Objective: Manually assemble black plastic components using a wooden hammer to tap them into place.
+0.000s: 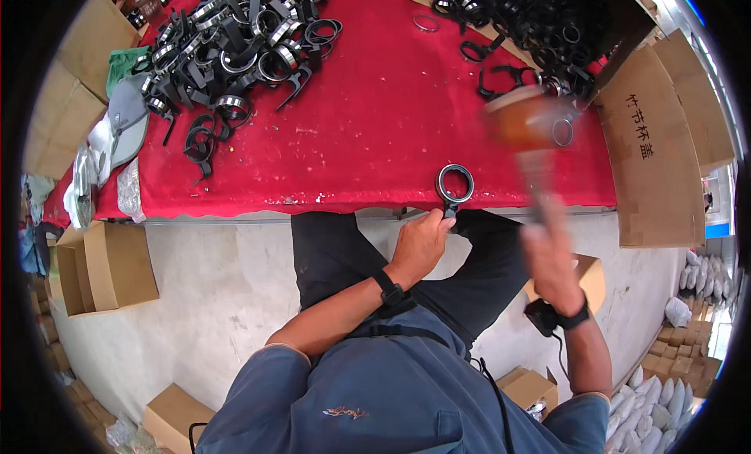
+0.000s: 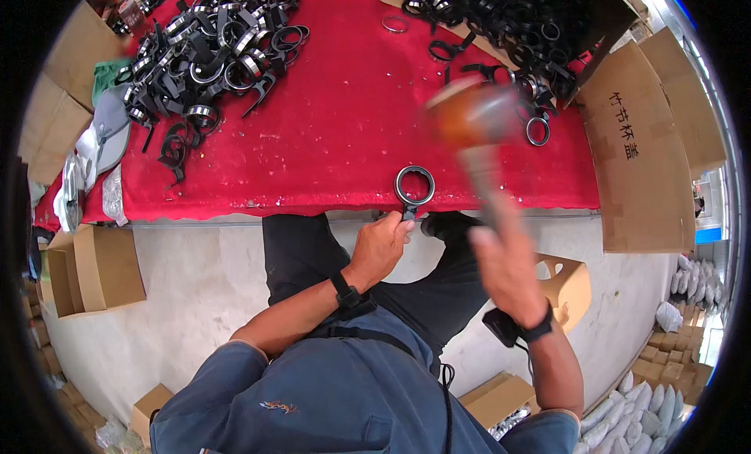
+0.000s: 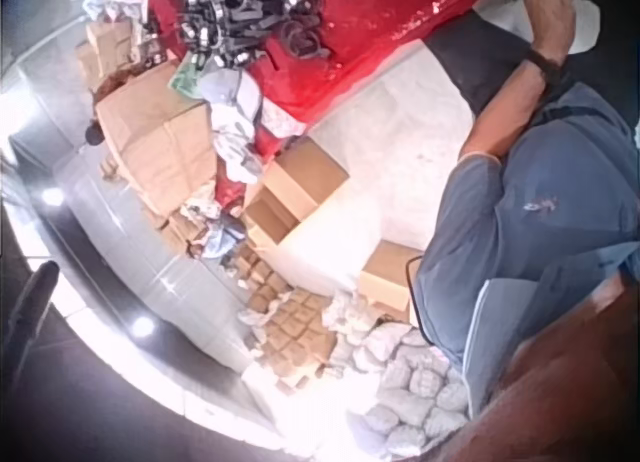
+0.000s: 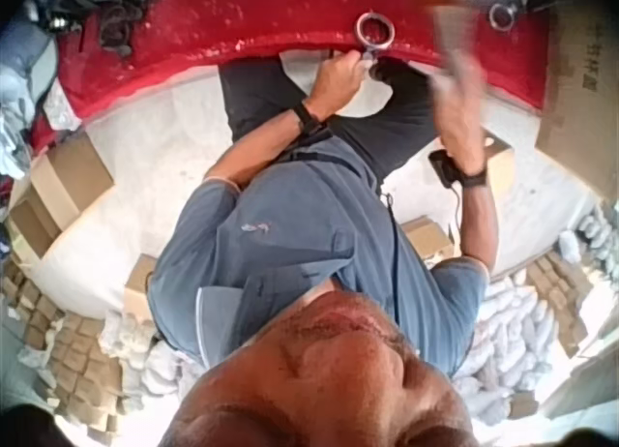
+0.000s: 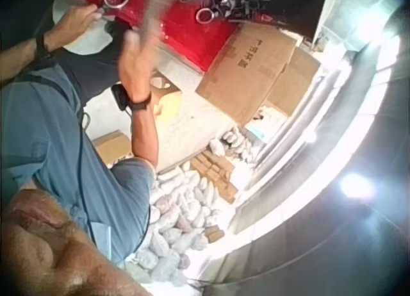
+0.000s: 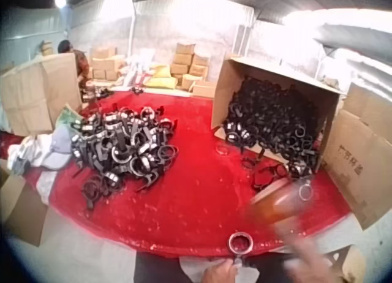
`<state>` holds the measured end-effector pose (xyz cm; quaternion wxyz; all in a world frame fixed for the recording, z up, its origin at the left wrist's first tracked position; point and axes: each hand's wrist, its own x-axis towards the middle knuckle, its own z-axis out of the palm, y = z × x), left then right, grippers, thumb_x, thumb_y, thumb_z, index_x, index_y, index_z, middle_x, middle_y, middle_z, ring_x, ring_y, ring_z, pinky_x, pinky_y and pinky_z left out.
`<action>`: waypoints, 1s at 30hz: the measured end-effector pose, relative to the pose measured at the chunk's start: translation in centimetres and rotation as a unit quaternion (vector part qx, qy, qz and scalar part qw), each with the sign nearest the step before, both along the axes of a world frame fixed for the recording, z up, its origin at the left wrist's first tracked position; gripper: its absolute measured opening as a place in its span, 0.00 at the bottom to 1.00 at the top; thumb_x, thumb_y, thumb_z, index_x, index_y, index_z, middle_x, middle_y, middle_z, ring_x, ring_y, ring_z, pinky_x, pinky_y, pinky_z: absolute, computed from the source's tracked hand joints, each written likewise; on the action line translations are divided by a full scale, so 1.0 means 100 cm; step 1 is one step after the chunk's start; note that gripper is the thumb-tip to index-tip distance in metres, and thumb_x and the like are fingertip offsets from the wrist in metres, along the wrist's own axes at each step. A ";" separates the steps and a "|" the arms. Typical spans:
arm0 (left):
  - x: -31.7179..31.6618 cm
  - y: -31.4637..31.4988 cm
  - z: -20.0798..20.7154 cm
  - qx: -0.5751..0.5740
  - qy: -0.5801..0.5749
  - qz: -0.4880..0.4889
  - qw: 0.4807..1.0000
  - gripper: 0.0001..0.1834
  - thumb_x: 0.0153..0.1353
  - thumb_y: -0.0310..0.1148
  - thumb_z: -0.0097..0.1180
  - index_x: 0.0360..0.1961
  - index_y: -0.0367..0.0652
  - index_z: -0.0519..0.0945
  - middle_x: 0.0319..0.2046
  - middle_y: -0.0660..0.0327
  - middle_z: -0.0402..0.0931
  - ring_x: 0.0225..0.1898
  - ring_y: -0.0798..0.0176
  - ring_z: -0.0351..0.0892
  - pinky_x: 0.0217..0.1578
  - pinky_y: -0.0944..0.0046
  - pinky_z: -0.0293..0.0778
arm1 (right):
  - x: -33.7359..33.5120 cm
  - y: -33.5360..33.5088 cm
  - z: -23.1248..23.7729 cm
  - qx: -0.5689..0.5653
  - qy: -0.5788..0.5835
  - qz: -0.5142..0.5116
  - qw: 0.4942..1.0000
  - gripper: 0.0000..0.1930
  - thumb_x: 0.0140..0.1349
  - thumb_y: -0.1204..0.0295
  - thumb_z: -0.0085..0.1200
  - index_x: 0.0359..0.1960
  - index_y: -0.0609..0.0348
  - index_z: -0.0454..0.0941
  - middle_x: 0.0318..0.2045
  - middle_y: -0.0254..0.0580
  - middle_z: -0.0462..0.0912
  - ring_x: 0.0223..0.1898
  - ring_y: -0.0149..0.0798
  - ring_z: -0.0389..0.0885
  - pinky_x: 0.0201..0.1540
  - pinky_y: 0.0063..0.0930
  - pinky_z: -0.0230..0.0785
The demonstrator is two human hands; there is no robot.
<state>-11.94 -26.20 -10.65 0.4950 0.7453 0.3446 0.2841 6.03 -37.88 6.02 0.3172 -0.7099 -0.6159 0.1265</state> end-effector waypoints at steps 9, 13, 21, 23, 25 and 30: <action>-0.010 0.001 -0.009 -0.032 -0.009 0.021 0.999 0.16 0.80 0.38 0.54 0.38 0.35 0.78 0.35 0.46 0.88 0.37 0.49 0.93 0.35 0.51 0.82 | -0.030 0.031 0.114 0.054 0.203 -0.190 0.959 0.21 0.84 0.55 0.46 0.69 0.52 0.68 0.24 0.25 0.68 0.18 0.20 0.64 0.17 0.19 0.56; -0.007 0.006 0.004 -0.059 -0.011 -0.011 0.998 0.16 0.81 0.38 0.54 0.39 0.35 0.78 0.35 0.47 0.88 0.38 0.49 0.93 0.36 0.52 0.82 | 0.014 0.005 0.010 -0.020 -0.136 -0.026 0.990 0.24 0.81 0.62 0.49 0.70 0.62 0.65 0.44 0.64 0.88 0.49 0.75 0.84 0.63 0.58 0.73; -0.016 0.013 -0.004 -0.065 0.000 -0.014 0.998 0.17 0.82 0.40 0.52 0.40 0.36 0.79 0.33 0.47 0.87 0.39 0.51 0.94 0.37 0.53 0.82 | -0.022 0.033 0.083 -0.151 0.349 -0.151 0.913 0.23 0.84 0.55 0.46 0.72 0.50 0.66 0.26 0.28 0.69 0.21 0.24 0.67 0.21 0.22 0.61; -0.018 0.013 -0.003 -0.068 0.007 -0.011 0.998 0.18 0.82 0.40 0.52 0.40 0.36 0.79 0.34 0.48 0.88 0.40 0.51 0.94 0.38 0.53 0.82 | -0.024 0.021 0.083 -0.074 0.309 -0.159 0.935 0.25 0.84 0.54 0.47 0.73 0.53 0.65 0.26 0.28 0.69 0.20 0.23 0.66 0.21 0.21 0.60; -0.018 0.014 0.000 -0.066 0.013 -0.016 0.998 0.18 0.82 0.41 0.51 0.40 0.35 0.79 0.34 0.48 0.88 0.40 0.51 0.94 0.39 0.53 0.82 | -0.022 0.010 0.052 -0.037 0.235 -0.187 0.953 0.28 0.83 0.52 0.49 0.75 0.55 0.63 0.25 0.29 0.70 0.20 0.24 0.69 0.21 0.22 0.61; -0.013 0.015 0.010 -0.107 0.002 -0.025 0.994 0.17 0.82 0.38 0.49 0.41 0.34 0.79 0.36 0.49 0.89 0.40 0.52 0.94 0.39 0.54 0.83 | -0.008 -0.004 -0.010 -0.289 0.396 -0.189 0.851 0.18 0.82 0.54 0.49 0.62 0.52 0.68 0.27 0.33 0.72 0.20 0.27 0.70 0.21 0.27 0.67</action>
